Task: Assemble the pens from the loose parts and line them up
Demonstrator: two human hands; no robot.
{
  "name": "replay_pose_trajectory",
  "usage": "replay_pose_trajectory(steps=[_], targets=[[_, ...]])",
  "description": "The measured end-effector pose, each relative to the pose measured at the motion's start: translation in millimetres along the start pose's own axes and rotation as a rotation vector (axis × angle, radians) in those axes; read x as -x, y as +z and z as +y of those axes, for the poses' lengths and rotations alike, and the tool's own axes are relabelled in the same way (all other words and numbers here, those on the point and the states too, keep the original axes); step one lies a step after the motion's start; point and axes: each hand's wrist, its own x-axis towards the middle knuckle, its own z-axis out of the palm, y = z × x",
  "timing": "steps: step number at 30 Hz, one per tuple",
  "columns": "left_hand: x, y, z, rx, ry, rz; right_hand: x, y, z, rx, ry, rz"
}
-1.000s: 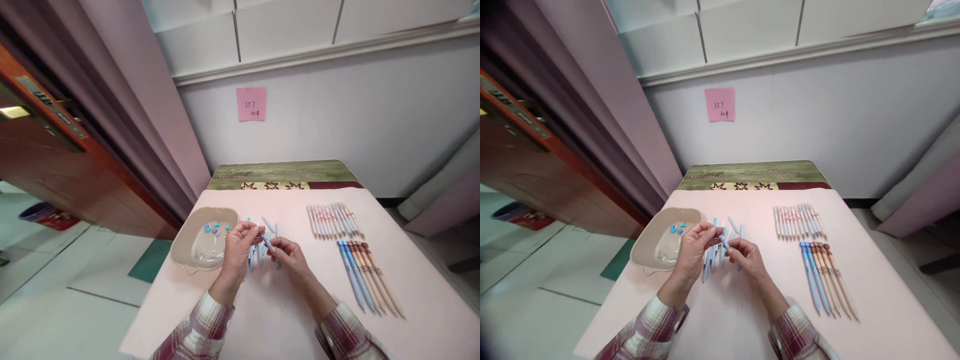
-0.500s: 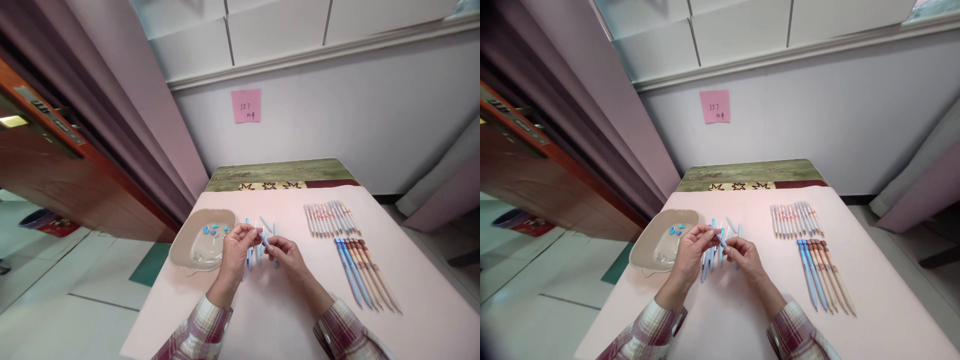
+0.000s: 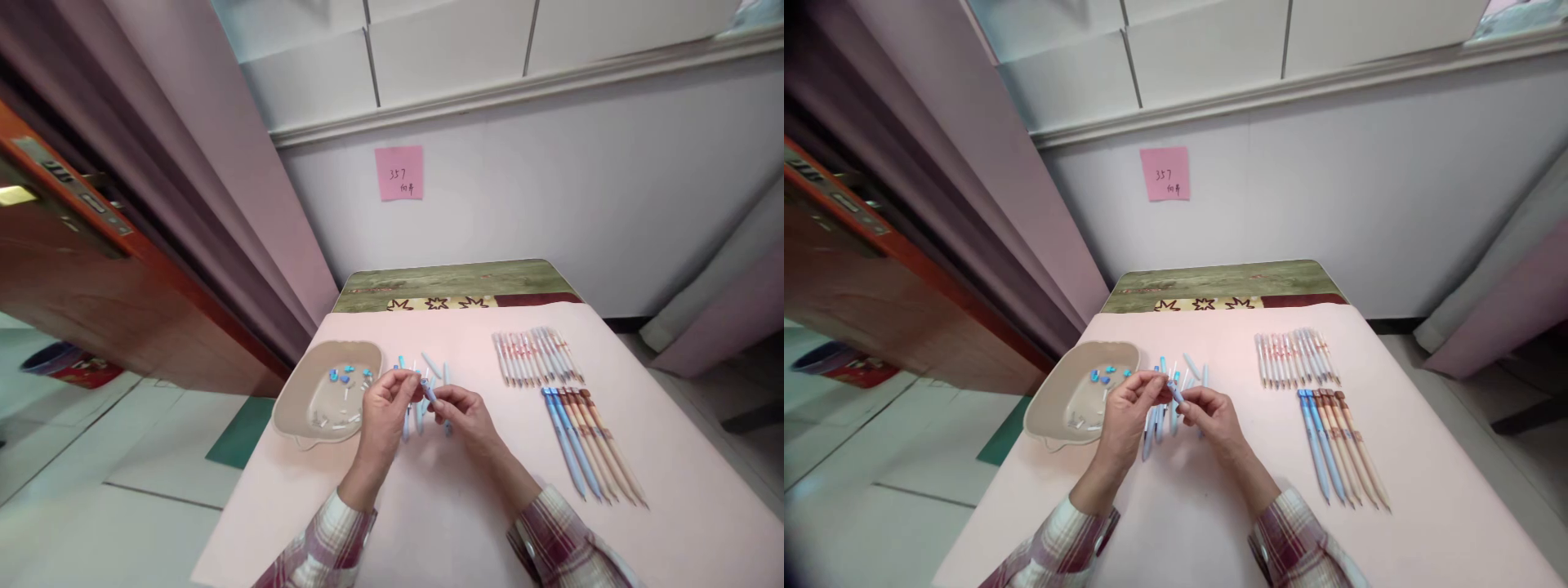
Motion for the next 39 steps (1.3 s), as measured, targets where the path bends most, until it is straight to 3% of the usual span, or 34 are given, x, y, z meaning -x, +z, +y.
replay_pose_trajectory(steps=[11,14,17,20,22,25,29,33,39], targets=[[16,-3,-10,-0.005,0.072,-0.008,2,-2,3,-0.003,0.024,-0.001],[19,-13,-9,-0.062,0.105,-0.011,3,-5,5,-0.020,0.034,0.035],[14,-45,4,-0.211,0.169,0.065,4,-7,5,-0.017,0.040,0.059],[-1,-94,22,-0.377,0.207,0.222,4,-7,6,-0.029,0.059,0.068],[-13,-127,29,-0.597,0.198,0.237,5,-7,7,-0.034,0.068,0.067],[-28,-162,28,-0.944,0.140,0.023,5,-6,10,-0.030,0.076,0.065],[-41,-175,14,-1.259,0.041,-0.291,6,-7,15,0.010,0.076,0.091],[-47,-181,8,-1.431,-0.059,-0.300,6,-11,20,0.007,0.084,0.140],[-52,-193,9,-1.439,-0.111,-0.271,5,-14,28,-0.007,0.110,0.128]])
